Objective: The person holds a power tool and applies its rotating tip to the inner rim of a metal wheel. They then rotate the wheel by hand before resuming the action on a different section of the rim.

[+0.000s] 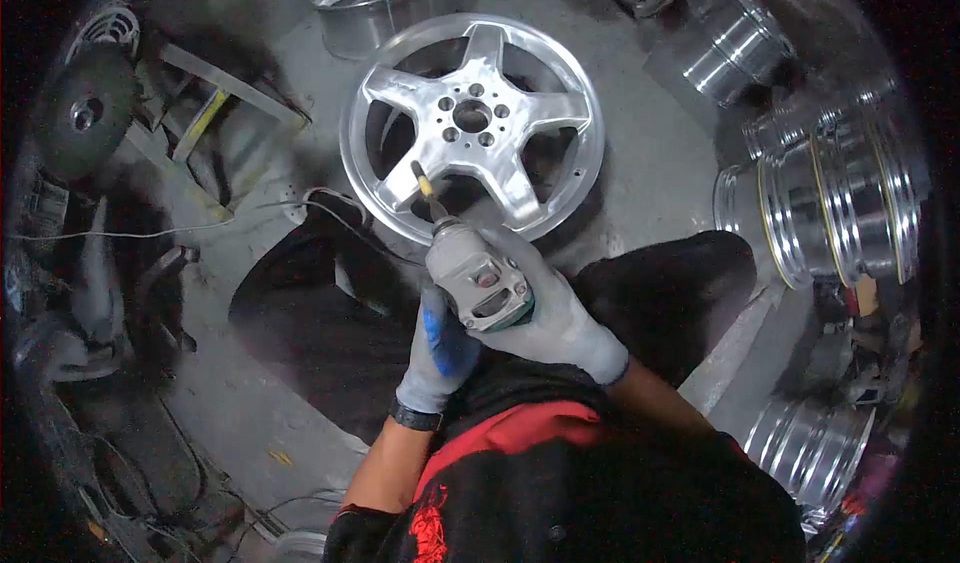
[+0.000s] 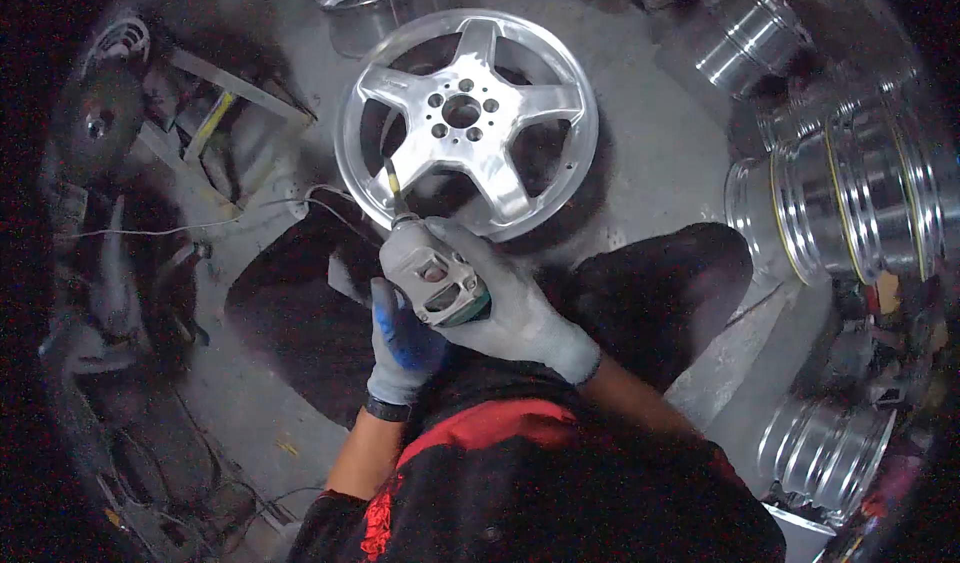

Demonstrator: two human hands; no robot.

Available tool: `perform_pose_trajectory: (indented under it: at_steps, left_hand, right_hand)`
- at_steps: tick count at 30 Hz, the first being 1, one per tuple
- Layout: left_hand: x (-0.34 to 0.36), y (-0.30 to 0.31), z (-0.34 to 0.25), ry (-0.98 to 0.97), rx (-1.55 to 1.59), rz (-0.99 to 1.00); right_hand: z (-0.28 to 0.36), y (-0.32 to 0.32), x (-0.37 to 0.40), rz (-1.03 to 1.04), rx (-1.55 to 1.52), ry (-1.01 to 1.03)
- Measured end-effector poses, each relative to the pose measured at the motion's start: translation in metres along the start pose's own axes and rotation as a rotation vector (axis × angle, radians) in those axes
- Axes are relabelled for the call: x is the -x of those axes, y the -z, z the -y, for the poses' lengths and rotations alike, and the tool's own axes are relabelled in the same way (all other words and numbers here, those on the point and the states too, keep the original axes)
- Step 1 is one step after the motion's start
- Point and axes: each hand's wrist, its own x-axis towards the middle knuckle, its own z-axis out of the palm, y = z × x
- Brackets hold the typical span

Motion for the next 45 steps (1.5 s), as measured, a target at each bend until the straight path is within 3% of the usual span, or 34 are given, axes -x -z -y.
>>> perform_pose_trajectory:
  at_steps: [5, 11, 12, 14, 15, 17, 19, 20, 21, 27, 35, 38, 42, 44, 45]
  left_hand:
    - [0.007, 0.007, -0.001, 0.054, -0.011, 0.005]
    - [-0.001, -0.001, 0.011, 0.107, 0.205, 0.067]
    - [-0.007, -0.013, 0.013, 0.112, 0.209, -0.104]
    - [-0.016, -0.031, 0.014, 0.146, 0.250, -0.330]
    - [-0.019, -0.024, 0.019, 0.162, 0.251, -0.344]
    - [-0.017, 0.000, 0.034, 0.238, 0.147, -0.398]
    - [-0.021, 0.011, 0.040, 0.289, 0.106, -0.437]
    - [-0.025, 0.014, 0.044, 0.327, 0.271, -0.412]
    - [-0.026, 0.017, 0.046, 0.362, 0.439, -0.390]
    - [-0.036, 0.052, 0.055, 0.432, 0.625, -0.430]
    - [-0.056, 0.054, 0.076, 0.553, 0.707, -0.473]
    - [-0.061, 0.044, 0.083, 0.664, 0.745, -0.527]
    - [-0.056, 0.053, 0.097, 0.668, 0.727, -0.556]
    - [-0.051, 0.064, 0.102, 0.627, 0.953, -0.350]
    - [-0.050, 0.064, 0.100, 0.631, 0.956, -0.359]
  right_hand:
    - [-0.006, 0.007, 0.012, 0.027, 0.092, 0.157]
    - [-0.034, 0.035, 0.015, 0.153, 0.235, 0.227]
    - [-0.039, 0.039, 0.015, 0.158, 0.221, 0.220]
    - [-0.049, 0.045, 0.016, 0.102, 0.560, 0.505]
    - [-0.055, 0.048, 0.017, 0.101, 0.552, 0.485]
    - [-0.067, 0.054, 0.021, 0.230, 0.326, 0.210]
    - [-0.067, 0.059, 0.024, 0.325, 0.390, 0.120]
    - [-0.069, 0.060, 0.025, 0.418, 0.460, 0.050]
    - [-0.073, 0.060, 0.029, 0.430, 0.455, 0.028]
    - [-0.088, 0.050, 0.016, 0.390, 0.612, 0.156]
    - [-0.089, 0.068, 0.010, 0.609, 0.624, -0.157]
    - [-0.095, 0.079, 0.019, 0.510, 0.498, -0.333]
    - [-0.093, 0.085, 0.018, 0.541, 0.516, -0.332]
    - [-0.075, 0.081, -0.003, 0.516, 0.450, -0.247]
    - [-0.075, 0.078, -0.003, 0.517, 0.444, -0.256]
